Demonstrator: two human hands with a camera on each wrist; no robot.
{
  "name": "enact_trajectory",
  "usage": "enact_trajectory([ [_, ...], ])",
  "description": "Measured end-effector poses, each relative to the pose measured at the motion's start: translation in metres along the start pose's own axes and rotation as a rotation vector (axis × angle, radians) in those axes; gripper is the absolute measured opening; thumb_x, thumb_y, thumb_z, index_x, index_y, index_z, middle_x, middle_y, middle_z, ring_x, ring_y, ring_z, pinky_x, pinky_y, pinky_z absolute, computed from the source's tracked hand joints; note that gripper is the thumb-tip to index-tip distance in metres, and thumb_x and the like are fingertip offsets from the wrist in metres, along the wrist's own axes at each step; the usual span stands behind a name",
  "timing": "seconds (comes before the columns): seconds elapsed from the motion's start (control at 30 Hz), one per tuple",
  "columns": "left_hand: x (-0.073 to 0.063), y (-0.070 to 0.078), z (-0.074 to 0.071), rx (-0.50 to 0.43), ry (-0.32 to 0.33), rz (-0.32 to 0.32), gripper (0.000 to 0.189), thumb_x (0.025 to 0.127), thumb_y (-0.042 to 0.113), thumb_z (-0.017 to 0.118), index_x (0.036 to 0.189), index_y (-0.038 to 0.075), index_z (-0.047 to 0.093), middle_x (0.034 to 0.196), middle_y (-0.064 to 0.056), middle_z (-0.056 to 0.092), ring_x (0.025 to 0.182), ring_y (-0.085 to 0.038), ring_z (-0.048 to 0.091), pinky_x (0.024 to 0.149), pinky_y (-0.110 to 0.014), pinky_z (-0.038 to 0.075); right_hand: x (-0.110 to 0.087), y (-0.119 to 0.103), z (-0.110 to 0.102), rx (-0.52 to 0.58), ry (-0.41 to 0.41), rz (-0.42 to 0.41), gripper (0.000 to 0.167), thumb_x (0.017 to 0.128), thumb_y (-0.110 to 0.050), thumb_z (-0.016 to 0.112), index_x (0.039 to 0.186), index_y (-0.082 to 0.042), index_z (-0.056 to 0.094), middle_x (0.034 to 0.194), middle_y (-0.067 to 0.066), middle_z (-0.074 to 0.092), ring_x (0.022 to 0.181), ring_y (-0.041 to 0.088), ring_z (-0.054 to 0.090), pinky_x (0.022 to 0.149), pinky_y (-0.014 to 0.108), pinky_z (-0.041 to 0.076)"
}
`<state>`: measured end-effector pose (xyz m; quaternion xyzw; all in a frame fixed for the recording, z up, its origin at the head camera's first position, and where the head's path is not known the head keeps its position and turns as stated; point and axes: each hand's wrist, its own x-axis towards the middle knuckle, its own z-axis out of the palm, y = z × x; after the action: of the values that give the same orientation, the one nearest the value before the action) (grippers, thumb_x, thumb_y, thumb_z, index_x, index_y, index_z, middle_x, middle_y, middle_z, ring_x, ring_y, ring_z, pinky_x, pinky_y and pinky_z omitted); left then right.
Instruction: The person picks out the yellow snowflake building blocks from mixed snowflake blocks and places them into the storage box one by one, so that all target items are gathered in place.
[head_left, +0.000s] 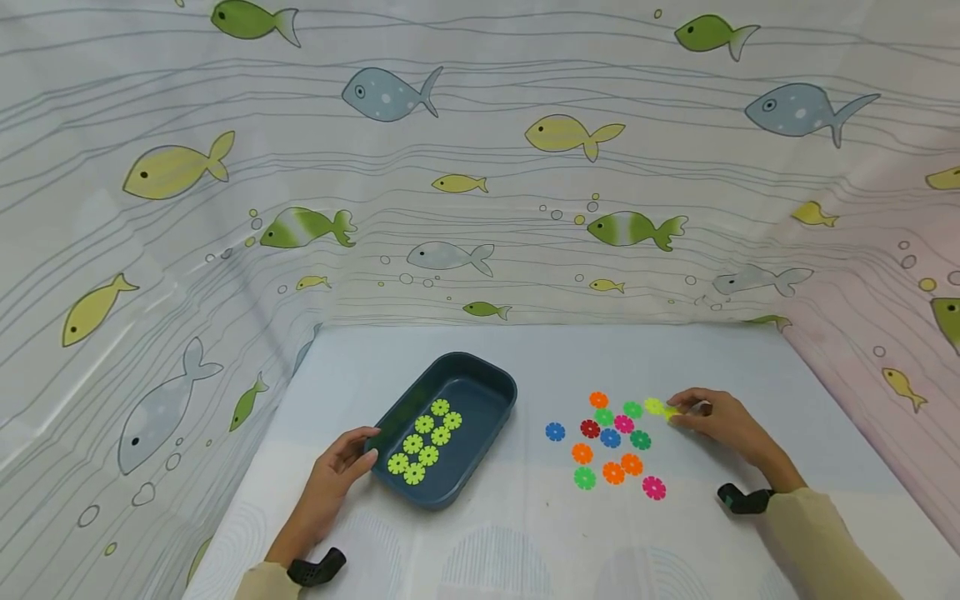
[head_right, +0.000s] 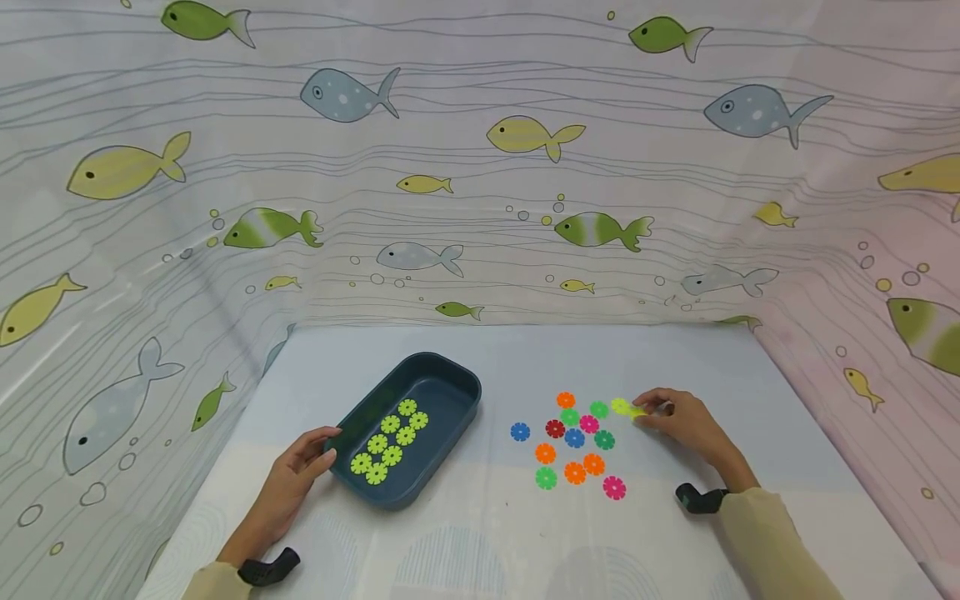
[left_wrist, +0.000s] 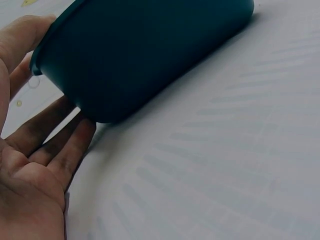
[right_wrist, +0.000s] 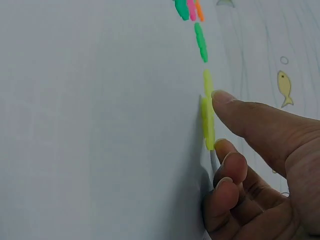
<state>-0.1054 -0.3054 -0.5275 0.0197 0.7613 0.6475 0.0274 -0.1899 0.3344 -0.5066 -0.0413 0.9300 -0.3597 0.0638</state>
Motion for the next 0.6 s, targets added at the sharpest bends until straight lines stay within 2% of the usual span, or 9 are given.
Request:
enact_trajectory([
  [0.23,0.0001,0.0001,0.0005,-0.004,-0.008,0.001,0.046,0.103,0.019,0.065,0.146,0.010,0.051,0.148,-0.012,0.047,0.130,-0.006,0.052,0.099,-0.019,0.047,-0.0027,0.0012,-0.0006,-0.049,0.008,0.022,0.043,0.090,-0.034,0.081,0.121,-0.006,0.072,0.098,0.006,0.064,0.091,0.026,0.055,0.068,0.030,0.048],
  [0.47,-0.0004,0.0020,0.0008,-0.001,-0.003,0.000,0.046,0.103,0.019,0.065,0.146,0.010,0.052,0.148,-0.011,0.047,0.130,-0.005,0.052,0.099,-0.018,0.046,-0.0036,-0.0013,-0.0015,-0.007,0.001,0.081,0.043,0.089,-0.030,0.082,0.121,-0.002,0.072,0.091,0.006,0.060,0.081,0.023,0.053,0.061,0.029,0.046],
  [0.6,-0.0004,0.0024,0.0010,0.003,-0.001,-0.001,0.046,0.103,0.019,0.065,0.146,0.010,0.051,0.148,-0.011,0.048,0.129,-0.005,0.052,0.099,-0.018,0.047,-0.0048,-0.0036,-0.0021,0.011,-0.011,0.088,0.043,0.090,-0.028,0.081,0.121,-0.001,0.071,0.092,0.007,0.060,0.081,0.023,0.053,0.061,0.028,0.046],
])
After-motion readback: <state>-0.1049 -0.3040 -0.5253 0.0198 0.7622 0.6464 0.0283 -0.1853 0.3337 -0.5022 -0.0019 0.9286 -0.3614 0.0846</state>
